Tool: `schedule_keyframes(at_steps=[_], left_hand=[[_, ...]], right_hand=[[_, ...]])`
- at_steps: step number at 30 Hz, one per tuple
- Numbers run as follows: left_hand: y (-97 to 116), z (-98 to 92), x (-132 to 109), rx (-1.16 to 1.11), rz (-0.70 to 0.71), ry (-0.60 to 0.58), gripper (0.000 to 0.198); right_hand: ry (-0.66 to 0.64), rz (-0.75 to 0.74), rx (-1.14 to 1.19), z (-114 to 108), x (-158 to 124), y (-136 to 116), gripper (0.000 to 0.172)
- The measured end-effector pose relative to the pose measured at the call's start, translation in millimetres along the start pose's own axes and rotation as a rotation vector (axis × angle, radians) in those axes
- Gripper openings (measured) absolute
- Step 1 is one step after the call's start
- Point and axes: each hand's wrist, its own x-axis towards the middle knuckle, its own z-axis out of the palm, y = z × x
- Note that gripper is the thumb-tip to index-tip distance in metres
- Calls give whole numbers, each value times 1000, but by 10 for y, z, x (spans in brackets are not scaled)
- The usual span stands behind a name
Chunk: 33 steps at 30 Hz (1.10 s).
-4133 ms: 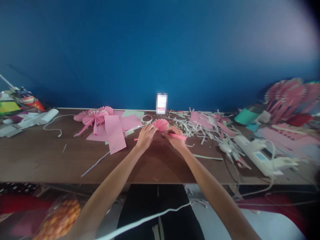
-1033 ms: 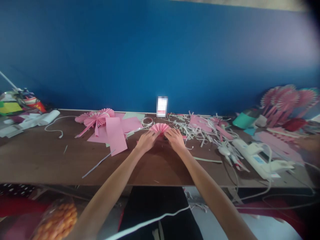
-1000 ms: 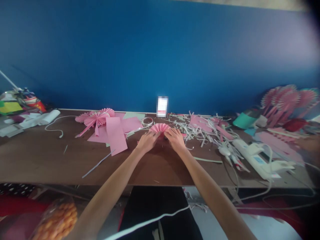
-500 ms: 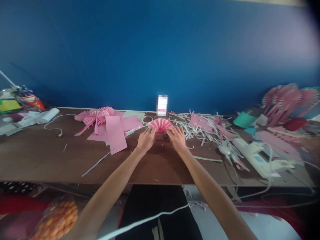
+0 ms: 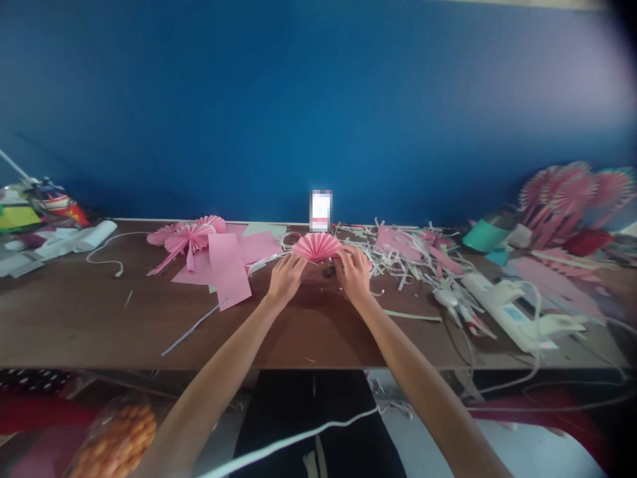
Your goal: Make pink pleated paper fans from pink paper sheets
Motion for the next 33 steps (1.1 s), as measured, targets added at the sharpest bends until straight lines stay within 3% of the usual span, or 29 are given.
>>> schedule_keyframes(at_steps=[4, 11, 21, 33], left_hand=[[11, -7, 7, -36, -7, 4, 20], [33, -20, 37, -28, -62, -41, 21], [53, -54, 47, -65, 39, -181, 27], [133, -27, 70, -26, 128, -208, 27]], right_hand=[[8, 40, 68, 20, -10, 6, 22], [-135, -8, -94, -21, -12, 4, 20], [-283, -198, -153, -7, 8, -105, 24], [-331, -315, -38, 17, 17, -181, 23]])
